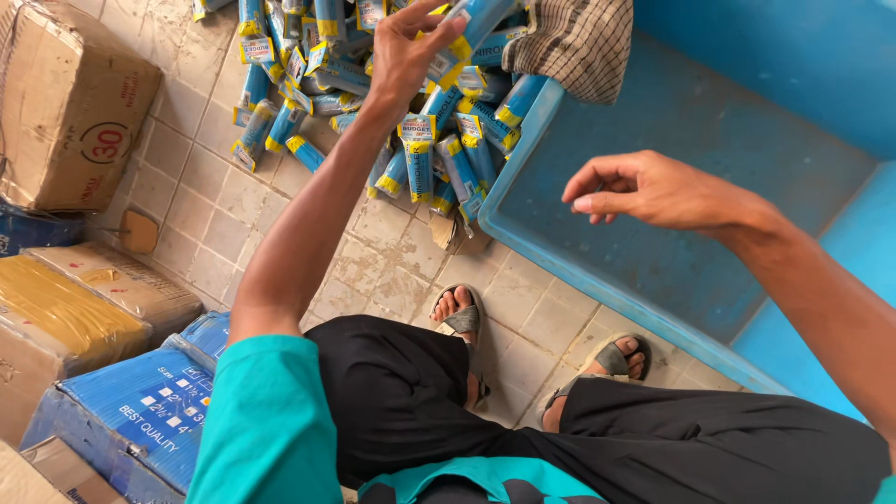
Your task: The person picks up wrapped items from a pile on the floor, wipes each item with a cloth, and places them into a blue plastic crate.
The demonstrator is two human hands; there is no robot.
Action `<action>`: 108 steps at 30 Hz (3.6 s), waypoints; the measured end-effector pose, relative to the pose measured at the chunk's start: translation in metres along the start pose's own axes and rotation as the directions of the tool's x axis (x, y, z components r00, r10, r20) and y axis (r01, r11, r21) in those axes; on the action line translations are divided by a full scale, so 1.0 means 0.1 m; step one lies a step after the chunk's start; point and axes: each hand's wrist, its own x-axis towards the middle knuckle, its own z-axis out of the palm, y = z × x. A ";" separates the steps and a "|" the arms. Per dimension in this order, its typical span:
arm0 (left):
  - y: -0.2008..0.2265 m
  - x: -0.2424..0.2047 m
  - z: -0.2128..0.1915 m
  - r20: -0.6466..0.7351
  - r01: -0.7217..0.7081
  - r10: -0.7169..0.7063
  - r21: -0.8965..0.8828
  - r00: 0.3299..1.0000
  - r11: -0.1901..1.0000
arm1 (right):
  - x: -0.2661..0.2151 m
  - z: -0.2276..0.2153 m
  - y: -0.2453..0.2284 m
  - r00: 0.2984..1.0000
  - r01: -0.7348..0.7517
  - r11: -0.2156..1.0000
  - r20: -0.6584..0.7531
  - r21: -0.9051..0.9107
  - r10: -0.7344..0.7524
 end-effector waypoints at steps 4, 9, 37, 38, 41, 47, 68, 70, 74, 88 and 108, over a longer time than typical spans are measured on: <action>0.73 -0.17 0.05 0.228 -0.183 0.189 -0.049 0.955 0.982 | 0.20 0.03 0.04 0.986 0.154 0.983 -0.083 0.105 -0.146; 1.09 -0.32 0.22 0.489 -0.061 0.137 -0.167 0.861 0.984 | 0.36 0.05 0.15 0.916 0.305 0.857 -0.375 0.416 -0.143; 0.81 -0.42 0.79 0.560 0.262 -0.095 -0.225 0.823 0.938 | 0.36 -0.07 0.45 0.903 0.388 0.569 -0.423 0.725 -0.076; 0.70 -0.44 0.83 0.553 0.160 0.028 -0.288 0.832 0.944 | 0.36 -0.07 0.46 0.901 0.388 0.574 -0.429 0.721 -0.071; 0.75 -0.50 0.83 0.494 -0.043 0.142 -0.206 0.858 0.978 | 0.36 -0.07 0.46 0.893 0.388 0.570 -0.449 0.724 -0.036; 0.59 -0.50 0.96 0.338 -0.081 0.115 -0.111 0.934 0.990 | 0.37 -0.06 0.51 0.887 0.408 0.535 -0.461 0.740 -0.038; 1.13 -0.46 0.76 0.705 -0.793 0.448 0.609 0.550 0.015 | 0.35 0.02 0.50 0.905 0.356 0.596 -0.424 0.720 -0.028; 1.10 -0.45 0.73 0.710 -0.803 0.501 0.594 0.495 -0.048 | 0.34 0.03 0.51 0.909 0.346 0.604 -0.417 0.718 -0.026; 0.88 -0.34 0.53 0.728 -0.806 0.455 0.591 0.512 -0.038 | 0.30 0.00 0.39 0.927 0.294 0.735 -0.370 0.611 -0.063; 0.85 -0.57 -0.10 0.649 -0.711 0.452 0.702 0.612 -0.045 | 1.57 -0.38 0.48 0.224 -0.065 0.360 -0.365 -0.931 -0.904; 1.10 -0.47 0.66 0.709 -0.829 0.590 0.547 0.387 -0.113 | 0.51 -0.13 0.84 0.267 -0.202 -0.059 0.003 -0.978 -0.964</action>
